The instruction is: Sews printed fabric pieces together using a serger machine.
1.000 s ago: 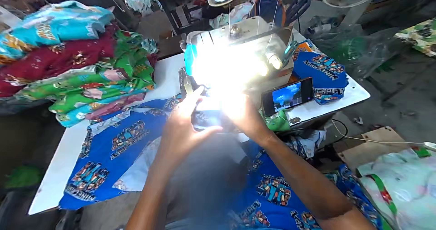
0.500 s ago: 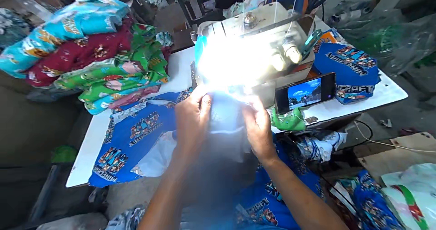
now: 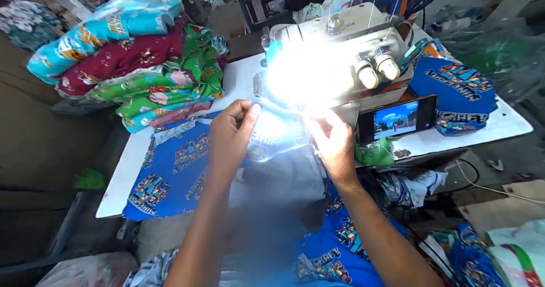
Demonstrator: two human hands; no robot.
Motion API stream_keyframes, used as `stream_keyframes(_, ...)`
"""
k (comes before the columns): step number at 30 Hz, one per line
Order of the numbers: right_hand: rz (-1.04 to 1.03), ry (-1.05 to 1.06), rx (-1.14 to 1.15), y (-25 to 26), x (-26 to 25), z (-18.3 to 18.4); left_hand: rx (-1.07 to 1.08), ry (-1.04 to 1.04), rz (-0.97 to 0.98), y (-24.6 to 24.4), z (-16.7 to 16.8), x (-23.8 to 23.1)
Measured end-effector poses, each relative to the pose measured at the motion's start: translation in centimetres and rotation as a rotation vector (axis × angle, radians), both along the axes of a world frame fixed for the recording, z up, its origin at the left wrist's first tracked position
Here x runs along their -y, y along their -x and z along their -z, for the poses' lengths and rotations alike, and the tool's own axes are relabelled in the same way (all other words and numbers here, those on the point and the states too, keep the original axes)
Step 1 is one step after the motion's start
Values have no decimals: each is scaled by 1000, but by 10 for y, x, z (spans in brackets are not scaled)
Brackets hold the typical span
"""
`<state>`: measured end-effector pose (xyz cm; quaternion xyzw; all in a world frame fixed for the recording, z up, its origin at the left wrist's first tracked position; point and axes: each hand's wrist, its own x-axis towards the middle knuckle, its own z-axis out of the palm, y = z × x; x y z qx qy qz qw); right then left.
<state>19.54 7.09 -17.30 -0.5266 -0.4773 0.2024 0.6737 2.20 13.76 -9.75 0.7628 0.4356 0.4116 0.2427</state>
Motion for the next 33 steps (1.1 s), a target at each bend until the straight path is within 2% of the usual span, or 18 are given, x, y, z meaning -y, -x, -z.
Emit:
stream_keyframes(3, 19, 16, 13, -1, -1, -2, -8, 45, 62, 3, -2, 4)
stream_keyframes(6, -3, -2, -5, -3, 0, -2, 126, 368, 319, 14, -14, 12)
stream_keyframes(7, -14, -8, -11, -3, 0, -3, 177, 436, 342, 16, -16, 10)
stream_keyframes(11, -50, -6, -24, -3, 1, -4, 57, 246, 108, 16, -11, -4)
stream_keyframes(16, -97, -1, -78, -5, 2, -2, 116, 259, 114, 23, -12, 0)
stream_keyframes(20, -86, -38, -86, -5, 1, -4, 237, 402, 200, 29, -12, -2)
stream_keyframes(22, -91, -50, -90, -5, 2, -5, 220, 376, 187, 29, -10, -3)
stream_keyframes(27, -110, -66, -82, -6, 2, -5, 228, 407, 348, 34, -12, 2)
stream_keyframes(31, -130, -61, -68, -6, 3, -6, 169, 265, 148, 27, -10, -5)
stream_keyframes(33, -113, -19, -53, -6, 4, -7, 133, 249, 116, 27, -9, -7)
